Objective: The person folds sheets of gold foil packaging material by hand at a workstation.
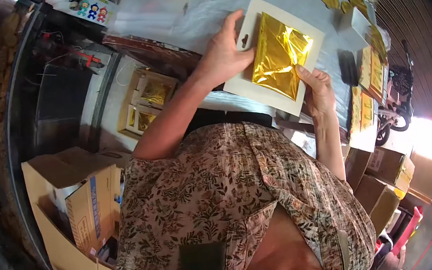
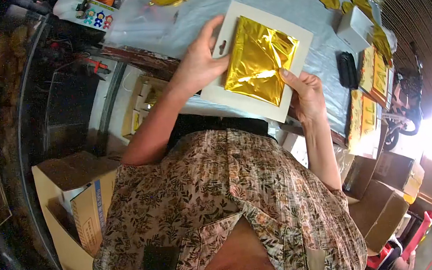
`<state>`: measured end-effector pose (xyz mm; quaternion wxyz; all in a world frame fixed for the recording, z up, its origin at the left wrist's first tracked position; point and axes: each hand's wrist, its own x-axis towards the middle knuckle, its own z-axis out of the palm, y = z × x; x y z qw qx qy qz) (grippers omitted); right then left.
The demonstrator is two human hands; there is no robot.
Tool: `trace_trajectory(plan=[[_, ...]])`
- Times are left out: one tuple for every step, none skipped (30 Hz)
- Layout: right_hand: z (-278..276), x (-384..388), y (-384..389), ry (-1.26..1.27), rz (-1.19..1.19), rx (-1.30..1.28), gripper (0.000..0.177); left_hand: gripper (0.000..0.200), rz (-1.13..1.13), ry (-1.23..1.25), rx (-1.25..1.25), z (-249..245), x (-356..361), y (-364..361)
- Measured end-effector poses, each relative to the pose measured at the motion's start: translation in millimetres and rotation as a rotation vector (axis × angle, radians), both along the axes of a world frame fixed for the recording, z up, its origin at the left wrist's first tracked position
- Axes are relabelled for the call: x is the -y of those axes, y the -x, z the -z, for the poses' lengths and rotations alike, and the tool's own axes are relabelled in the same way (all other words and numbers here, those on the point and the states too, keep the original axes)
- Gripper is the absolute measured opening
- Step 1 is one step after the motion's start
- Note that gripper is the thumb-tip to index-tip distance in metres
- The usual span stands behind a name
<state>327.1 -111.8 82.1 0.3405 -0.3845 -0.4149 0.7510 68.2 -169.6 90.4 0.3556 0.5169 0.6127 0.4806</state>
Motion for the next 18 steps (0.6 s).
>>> trace_trajectory(plan=[[0,0,4,0.002,-0.004,-0.006,0.015,0.081,0.027,-0.028,0.058,1,1,8],[1,-1,7,0.001,0.016,-0.006,0.015,0.081,0.025,-0.027,0.053,1,3,19],[3,-2,10,0.002,0.037,-0.004,0.015,0.079,0.085,0.061,0.114,-15,10,32],[6,-2,11,0.001,0.064,0.02,0.018,0.077,0.148,0.149,0.177,-23,17,47],[6,-3,13,0.003,0.068,0.022,0.018,0.056,0.167,0.07,0.188,-15,16,70],[5,-3,14,-0.003,0.103,0.015,0.018,0.044,0.131,-0.001,-0.078,-8,13,101],[6,-2,15,-0.01,0.141,0.008,0.018,0.033,0.097,-0.075,-0.343,-1,9,136],[9,-3,14,-0.027,0.163,0.016,0.019,0.027,0.05,-0.124,-0.488,8,2,173],[13,-4,9,-0.022,0.177,0.024,0.02,0.021,0.002,-0.173,-0.631,16,-5,209],[16,-3,8,-0.018,0.189,0.032,0.022,0.021,0.04,-0.142,-0.621,21,-13,242],[11,1,11,-0.004,0.206,0.032,0.025,0.021,0.076,-0.11,-0.611,25,-22,264],[6,6,13,-0.003,0.225,0.02,0.025,0.021,0.084,-0.112,-0.605,27,-32,275],[4,10,15,-0.002,0.242,0.007,0.025,0.02,0.15,-0.062,-0.527,29,-39,285],[16,7,3,-0.018,0.237,0.029,0.026,0.019,0.216,-0.005,-0.447,32,-46,293],[12,13,4,-0.016,0.266,0.056,0.026,0.019,0.226,0.002,-0.442,39,-52,299],[8,18,5,-0.016,0.297,0.08,0.027,0.021,0.271,-0.004,-0.386,45,-59,304],[25,17,-16,-0.051,0.275,0.066,0.027,0.022,0.318,-0.01,-0.332,50,-66,309],[18,27,-7,-0.043,0.289,0.065,0.027,0.022,0.333,-0.005,-0.333,51,-70,313]])
